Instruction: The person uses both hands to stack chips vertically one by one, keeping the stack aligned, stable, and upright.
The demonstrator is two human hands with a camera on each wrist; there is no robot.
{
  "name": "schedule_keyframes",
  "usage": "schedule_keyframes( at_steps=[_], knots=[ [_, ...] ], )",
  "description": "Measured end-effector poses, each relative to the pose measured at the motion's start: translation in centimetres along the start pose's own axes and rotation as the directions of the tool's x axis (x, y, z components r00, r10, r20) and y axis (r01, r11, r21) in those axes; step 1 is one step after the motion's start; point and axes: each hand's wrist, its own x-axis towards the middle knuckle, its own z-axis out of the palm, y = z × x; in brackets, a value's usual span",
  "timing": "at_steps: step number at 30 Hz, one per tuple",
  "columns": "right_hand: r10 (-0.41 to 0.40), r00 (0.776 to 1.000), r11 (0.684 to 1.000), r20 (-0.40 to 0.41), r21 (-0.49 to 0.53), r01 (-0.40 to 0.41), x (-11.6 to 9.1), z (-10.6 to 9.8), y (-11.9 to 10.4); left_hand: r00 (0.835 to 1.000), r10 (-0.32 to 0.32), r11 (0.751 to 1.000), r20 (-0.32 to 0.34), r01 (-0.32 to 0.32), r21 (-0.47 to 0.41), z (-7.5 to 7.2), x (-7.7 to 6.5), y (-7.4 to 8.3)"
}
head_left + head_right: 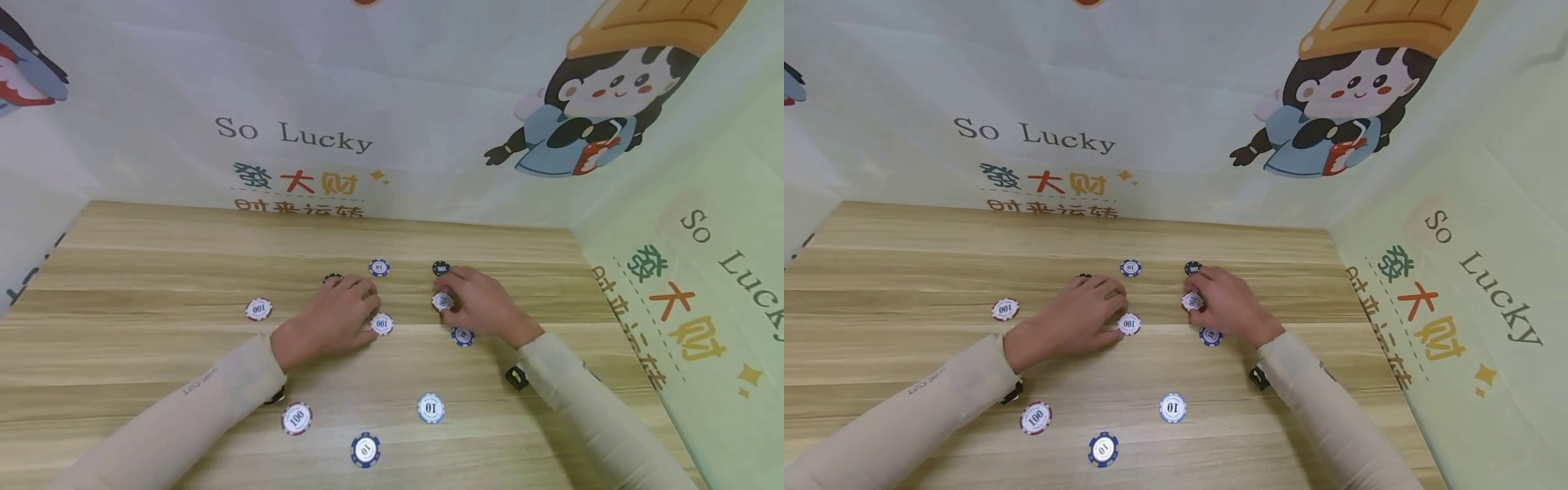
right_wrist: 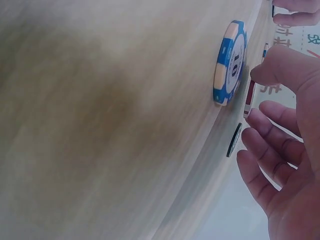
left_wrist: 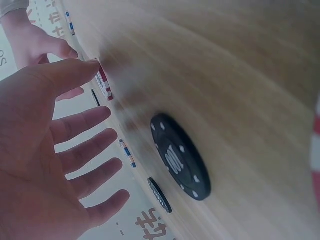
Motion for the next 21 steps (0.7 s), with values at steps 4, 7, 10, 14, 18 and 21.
schedule_keyframes(
  at_steps=[4, 7, 10, 14, 18, 21],
  knots=[
    [-0.009, 1.0, 1.0, -0.001, -0.013, 0.009, 0.15, -0.01, -0.15, 1.0, 0.004, 1.0, -0.008, -0.004, 0.009, -0.02, -0.01, 0.03],
    [-0.017, 1.0, 1.0, 0.003, -0.026, 0.017, 0.27, 0.13, -0.17, 1.0, 0.008, 1.0, -0.013, -0.007, 0.014, 0.04, -0.02, -0.01],
    [-0.029, 1.0, 0.999, 0.003, -0.037, 0.03, 0.42, 0.32, -0.21, 1.0, 0.012, 1.0, -0.011, -0.012, 0.014, 0.14, -0.05, -0.09],
    [-0.046, 0.999, 0.998, -0.008, -0.042, 0.046, 0.59, 0.48, -0.4, 1.0, 0.017, 1.0, -0.009, -0.017, 0.021, 0.22, -0.08, -0.13],
    [-0.061, 0.998, 0.998, -0.006, -0.034, 0.061, 0.83, 0.47, -0.77, 1.0, 0.018, 1.0, -0.012, -0.018, 0.018, 0.15, -0.1, -0.1],
    [-0.075, 0.997, 0.997, -0.003, -0.024, 0.074, 0.98, 0.41, -1.05, 1.0, 0.021, 1.0, -0.012, -0.021, 0.013, 0.1, -0.08, -0.1]
  ],
)
